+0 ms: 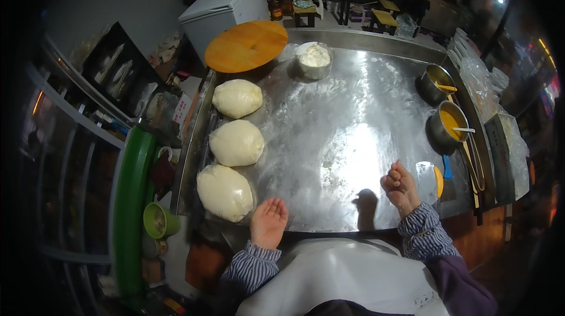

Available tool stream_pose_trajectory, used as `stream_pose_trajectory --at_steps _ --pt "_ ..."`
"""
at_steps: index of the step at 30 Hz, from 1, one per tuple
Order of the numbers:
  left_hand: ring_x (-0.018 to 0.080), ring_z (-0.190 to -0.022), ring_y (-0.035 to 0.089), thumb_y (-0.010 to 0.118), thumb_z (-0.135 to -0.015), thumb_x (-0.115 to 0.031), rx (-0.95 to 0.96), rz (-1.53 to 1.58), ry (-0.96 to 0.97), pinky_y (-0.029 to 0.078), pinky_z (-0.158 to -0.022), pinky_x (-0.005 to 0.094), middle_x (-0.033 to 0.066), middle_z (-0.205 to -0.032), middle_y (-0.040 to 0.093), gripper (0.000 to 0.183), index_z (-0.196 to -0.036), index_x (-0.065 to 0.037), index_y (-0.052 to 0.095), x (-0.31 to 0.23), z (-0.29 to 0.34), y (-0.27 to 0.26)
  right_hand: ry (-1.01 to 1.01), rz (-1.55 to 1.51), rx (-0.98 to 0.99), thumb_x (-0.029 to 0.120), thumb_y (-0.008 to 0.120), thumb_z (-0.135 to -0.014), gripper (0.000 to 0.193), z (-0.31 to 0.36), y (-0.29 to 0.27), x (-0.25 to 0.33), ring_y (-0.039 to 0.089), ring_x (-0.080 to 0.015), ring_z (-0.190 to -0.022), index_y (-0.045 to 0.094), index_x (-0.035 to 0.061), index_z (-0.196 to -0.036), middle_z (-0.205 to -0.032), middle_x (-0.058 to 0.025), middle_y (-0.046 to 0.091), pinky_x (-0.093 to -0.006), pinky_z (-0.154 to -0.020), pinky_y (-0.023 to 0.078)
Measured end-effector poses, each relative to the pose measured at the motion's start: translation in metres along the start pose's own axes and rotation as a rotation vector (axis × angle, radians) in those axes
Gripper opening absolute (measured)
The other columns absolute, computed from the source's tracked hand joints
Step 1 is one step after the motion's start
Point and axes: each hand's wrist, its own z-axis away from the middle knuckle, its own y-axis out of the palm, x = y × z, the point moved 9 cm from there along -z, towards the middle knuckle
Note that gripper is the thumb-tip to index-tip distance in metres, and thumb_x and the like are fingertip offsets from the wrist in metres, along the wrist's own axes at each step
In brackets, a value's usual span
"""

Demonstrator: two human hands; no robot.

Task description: The person kneads dough on a floured metal counter, then moves to a cutting board to trim the roots and outer layers of green onions using a small knife. The trimmed pieces are discarded into a nearby bowl.

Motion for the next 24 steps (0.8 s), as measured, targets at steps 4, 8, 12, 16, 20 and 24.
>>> stream_pose_trajectory --at_steps 4,8,12,16,20,24 --pt "0.0215 -0.094 0.059 0.062 -0.089 -0.012 -0.128 0.031 0.115 0.051 -0.084 0.0328 0.0083 -0.098 0.059 0.013 -0.097 -0.002 0.057 -0.018 0.018 -0.072 0.065 0.006 -0.018 0.009 0.063 -0.088 0.008 0.019 -0.024 -0.024 0.058 -0.0149 -0.054 0.055 0.0079 -0.088 -0.069 -0.002 0.059 -0.0249 -0.056 0.055" --pt "0.0198 -0.088 0.061 0.064 -0.088 -0.011 -0.265 0.106 0.265 0.052 -0.081 0.03 0.0073 -0.093 0.063 0.008 -0.094 -0.006 0.06 -0.032 0.051 -0.137 0.282 0.201 0.104 0.015 0.06 -0.092 0.021 0.031 -0.001 -0.074 0.059 -0.0203 -0.061 0.055 0.0062 -0.074 -0.073 -0.0067 0.062 -0.0267 -0.056 0.052" --pt "0.0196 -0.088 0.062 0.063 -0.087 -0.009 -0.359 0.259 0.401 0.052 -0.079 0.0293 0.0055 -0.093 0.064 0.007 -0.094 -0.009 0.06 -0.024 0.089 -0.184 0.49 0.278 0.1 0.012 0.057 -0.094 0.008 0.021 0.02 -0.114 0.067 -0.0179 -0.071 0.059 0.0036 -0.095 -0.08 -0.008 0.067 -0.0255 -0.062 0.059" --pt "0.0192 -0.092 0.061 0.059 -0.086 -0.003 -0.437 0.404 0.463 0.05 -0.081 0.0294 0.0037 -0.095 0.063 0.012 -0.095 -0.012 0.058 -0.004 0.13 -0.219 0.69 0.326 0.313 0.011 0.055 -0.095 0.009 0.013 0.068 -0.16 0.069 -0.0127 -0.067 0.06 0.0039 -0.095 -0.082 -0.0073 0.069 -0.0253 -0.061 0.06" --pt "0.0205 -0.091 0.06 0.056 -0.083 0.003 -0.544 0.446 0.657 0.05 -0.081 0.0305 0.0047 -0.095 0.062 0.02 -0.096 -0.012 0.056 0.014 0.18 -0.26 0.813 0.48 0.421 0.012 0.054 -0.095 0.008 0.024 0.103 -0.211 0.064 -0.0101 -0.065 0.059 0.0062 -0.096 -0.082 -0.0052 0.067 -0.0229 -0.059 0.057" --pt "0.022 -0.083 0.062 0.058 -0.083 0.0 -0.531 0.5 0.769 0.054 -0.072 0.032 0.008 -0.092 0.063 0.016 -0.097 -0.008 0.057 0.028 0.222 -0.293 0.803 0.681 0.499 0.01 0.054 -0.093 0.009 0.046 0.127 -0.262 0.057 -0.0092 -0.066 0.057 0.0059 -0.1 -0.084 -0.0042 0.063 -0.02 -0.056 0.051"
